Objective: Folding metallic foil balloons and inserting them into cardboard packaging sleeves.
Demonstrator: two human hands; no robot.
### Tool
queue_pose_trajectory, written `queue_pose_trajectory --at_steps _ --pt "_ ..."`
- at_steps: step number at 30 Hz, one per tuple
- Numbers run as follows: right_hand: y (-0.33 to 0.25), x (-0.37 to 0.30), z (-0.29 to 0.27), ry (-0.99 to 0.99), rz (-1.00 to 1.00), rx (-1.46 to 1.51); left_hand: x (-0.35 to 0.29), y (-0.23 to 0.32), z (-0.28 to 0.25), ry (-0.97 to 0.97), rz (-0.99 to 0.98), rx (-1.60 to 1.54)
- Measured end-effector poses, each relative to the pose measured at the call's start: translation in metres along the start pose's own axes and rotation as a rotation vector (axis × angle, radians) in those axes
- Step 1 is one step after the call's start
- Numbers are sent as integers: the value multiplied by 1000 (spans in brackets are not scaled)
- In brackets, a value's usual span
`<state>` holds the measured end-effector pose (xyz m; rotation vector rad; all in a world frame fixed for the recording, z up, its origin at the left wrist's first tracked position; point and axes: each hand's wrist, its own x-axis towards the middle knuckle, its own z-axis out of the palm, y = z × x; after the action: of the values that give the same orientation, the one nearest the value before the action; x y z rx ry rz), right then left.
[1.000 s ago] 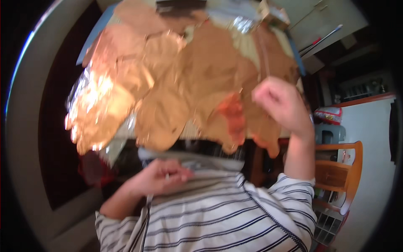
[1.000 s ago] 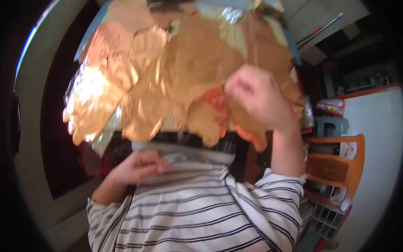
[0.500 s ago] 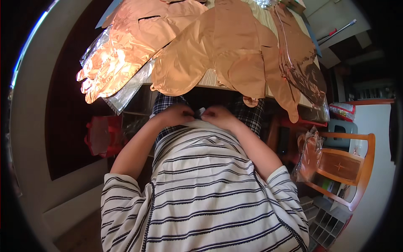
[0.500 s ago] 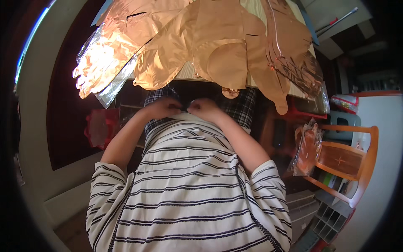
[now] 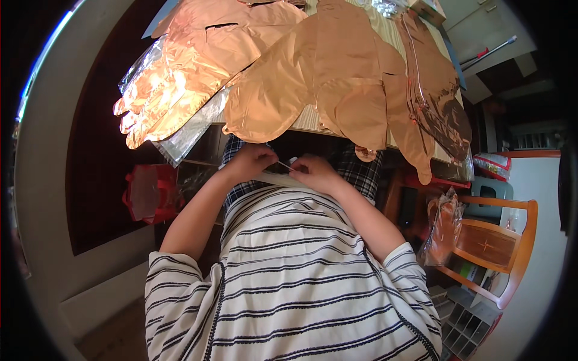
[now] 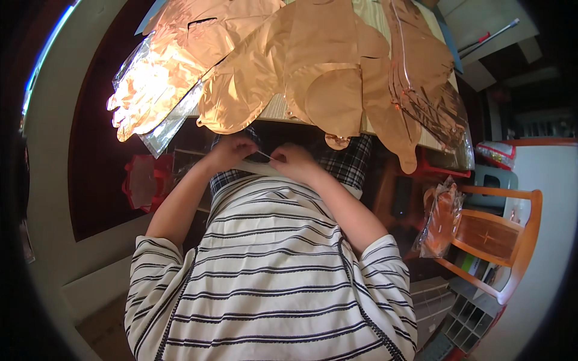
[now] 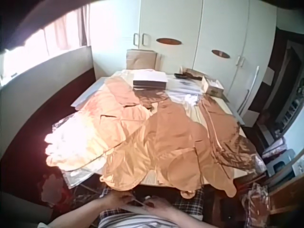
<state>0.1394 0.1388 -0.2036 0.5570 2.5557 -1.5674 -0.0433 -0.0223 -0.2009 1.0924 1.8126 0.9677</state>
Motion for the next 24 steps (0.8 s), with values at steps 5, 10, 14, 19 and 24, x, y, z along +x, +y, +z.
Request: queue_pose_trajectory --at_steps 5,10,14,19,24 --pt "-14 2 -2 96 -151 -14 -7 10 -3 23 -5 -129" --pt "-13 3 1 90 -110 45 -10 19 -10 -1 73 -12" --pt "-28 6 -2 119 -102 97 -9 37 -10 47 37 -5" --pt "-34 4 -7 235 -175 123 -11 41 -6 106 179 -11" --pt "-69 -24 -14 337 -295 102 -28 78 -5 39 425 329"
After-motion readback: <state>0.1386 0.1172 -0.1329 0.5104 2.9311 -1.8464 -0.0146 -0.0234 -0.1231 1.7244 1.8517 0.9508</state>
